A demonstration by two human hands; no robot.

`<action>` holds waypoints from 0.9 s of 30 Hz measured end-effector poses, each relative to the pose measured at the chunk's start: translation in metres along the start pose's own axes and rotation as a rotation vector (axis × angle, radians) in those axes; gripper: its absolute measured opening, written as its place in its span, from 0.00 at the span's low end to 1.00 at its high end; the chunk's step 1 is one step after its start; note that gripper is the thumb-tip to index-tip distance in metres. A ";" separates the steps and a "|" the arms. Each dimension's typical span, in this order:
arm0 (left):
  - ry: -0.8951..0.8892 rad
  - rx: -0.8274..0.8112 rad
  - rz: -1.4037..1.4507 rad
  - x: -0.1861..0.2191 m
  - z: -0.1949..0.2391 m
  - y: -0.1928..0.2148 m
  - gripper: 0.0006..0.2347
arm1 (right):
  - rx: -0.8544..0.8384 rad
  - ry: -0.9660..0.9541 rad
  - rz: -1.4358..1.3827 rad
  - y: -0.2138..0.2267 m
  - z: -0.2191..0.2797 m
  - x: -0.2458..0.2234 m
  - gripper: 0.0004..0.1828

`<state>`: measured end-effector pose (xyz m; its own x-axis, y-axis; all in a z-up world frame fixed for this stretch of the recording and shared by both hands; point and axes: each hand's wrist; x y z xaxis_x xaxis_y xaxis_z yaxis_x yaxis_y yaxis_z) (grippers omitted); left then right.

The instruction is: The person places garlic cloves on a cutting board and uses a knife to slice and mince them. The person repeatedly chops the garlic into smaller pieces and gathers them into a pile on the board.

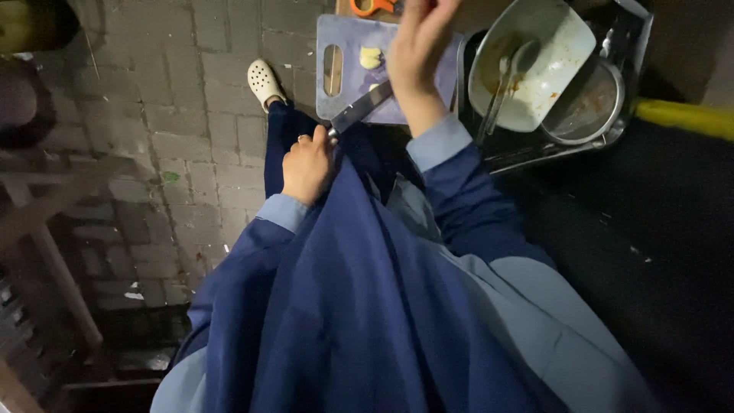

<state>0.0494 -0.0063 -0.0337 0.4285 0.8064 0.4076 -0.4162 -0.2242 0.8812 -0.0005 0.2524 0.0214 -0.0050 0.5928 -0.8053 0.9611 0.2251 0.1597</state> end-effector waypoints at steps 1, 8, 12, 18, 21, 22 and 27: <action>0.012 -0.041 0.042 0.004 -0.002 0.008 0.14 | 0.022 0.022 -0.054 0.007 -0.007 -0.001 0.07; -0.054 0.135 -0.055 0.002 -0.001 0.011 0.12 | -0.073 -0.003 -0.071 0.029 -0.013 -0.002 0.10; -0.014 0.087 -0.076 -0.007 -0.003 0.002 0.15 | -0.104 0.047 -0.026 0.023 -0.005 -0.002 0.08; -0.011 0.099 -0.123 -0.012 0.002 -0.015 0.15 | -0.178 0.246 0.179 0.004 0.017 -0.023 0.11; -0.031 0.201 -0.218 -0.013 0.003 -0.029 0.14 | -0.378 0.469 0.428 -0.011 0.065 0.024 0.10; -0.031 0.243 -0.255 -0.012 0.009 -0.033 0.14 | -0.542 0.590 0.596 -0.013 0.088 0.045 0.19; -0.014 0.200 -0.222 -0.013 0.011 -0.038 0.14 | -0.380 0.468 0.401 -0.007 0.059 0.019 0.08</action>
<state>0.0685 -0.0138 -0.0702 0.5031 0.8404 0.2015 -0.1458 -0.1473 0.9783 0.0088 0.2163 -0.0287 0.1284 0.9361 -0.3275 0.7520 0.1234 0.6475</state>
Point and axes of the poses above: each hand's wrist, its own z-axis away from the middle knuckle, its own y-axis out of the back of the hand, x = y × z, and after that the axes turned 14 degrees about x, right-handed
